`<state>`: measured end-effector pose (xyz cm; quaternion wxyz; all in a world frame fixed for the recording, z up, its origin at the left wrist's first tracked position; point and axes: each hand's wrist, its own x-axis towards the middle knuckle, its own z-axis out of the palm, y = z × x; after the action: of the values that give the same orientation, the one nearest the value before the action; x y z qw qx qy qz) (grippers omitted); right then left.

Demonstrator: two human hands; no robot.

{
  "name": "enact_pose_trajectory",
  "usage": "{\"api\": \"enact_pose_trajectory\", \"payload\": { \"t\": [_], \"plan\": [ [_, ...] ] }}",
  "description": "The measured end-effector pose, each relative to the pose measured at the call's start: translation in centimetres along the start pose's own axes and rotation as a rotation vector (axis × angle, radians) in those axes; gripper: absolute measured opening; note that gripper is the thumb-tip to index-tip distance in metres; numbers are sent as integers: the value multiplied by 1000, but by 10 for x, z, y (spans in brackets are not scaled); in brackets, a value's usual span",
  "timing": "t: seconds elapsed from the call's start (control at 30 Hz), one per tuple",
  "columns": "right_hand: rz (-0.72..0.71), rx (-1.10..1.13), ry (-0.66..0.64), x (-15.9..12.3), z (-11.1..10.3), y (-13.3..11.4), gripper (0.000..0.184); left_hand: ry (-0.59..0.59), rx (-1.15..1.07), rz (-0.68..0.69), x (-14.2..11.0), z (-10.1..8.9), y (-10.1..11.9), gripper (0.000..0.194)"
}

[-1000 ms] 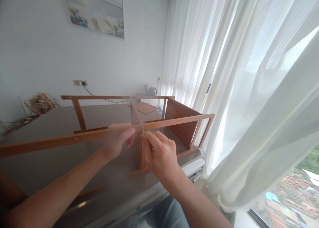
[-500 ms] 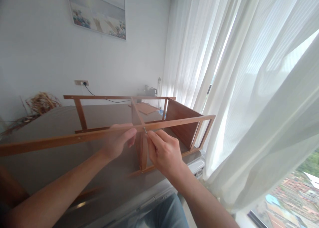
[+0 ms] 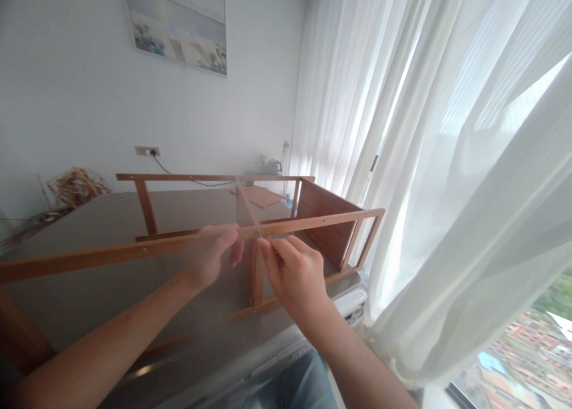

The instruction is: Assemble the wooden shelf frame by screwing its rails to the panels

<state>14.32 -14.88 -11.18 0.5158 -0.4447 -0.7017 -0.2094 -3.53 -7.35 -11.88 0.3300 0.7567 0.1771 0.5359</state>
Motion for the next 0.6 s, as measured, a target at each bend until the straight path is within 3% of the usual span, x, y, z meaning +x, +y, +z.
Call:
{"api": "enact_pose_trajectory", "payload": {
  "t": [0.1, 0.33, 0.6],
  "plan": [
    [-46, -94, 24, -1, 3, -3, 38, 10, -20, -8, 0, 1, 1, 57],
    [32, -140, 95, -2, 10, -14, 45, 26, 13, -27, -2, 2, 2, 55],
    [20, -237, 16, 0, 4, -15, 51, 28, 21, -49, -1, 2, 3, 54]
  ]
}}
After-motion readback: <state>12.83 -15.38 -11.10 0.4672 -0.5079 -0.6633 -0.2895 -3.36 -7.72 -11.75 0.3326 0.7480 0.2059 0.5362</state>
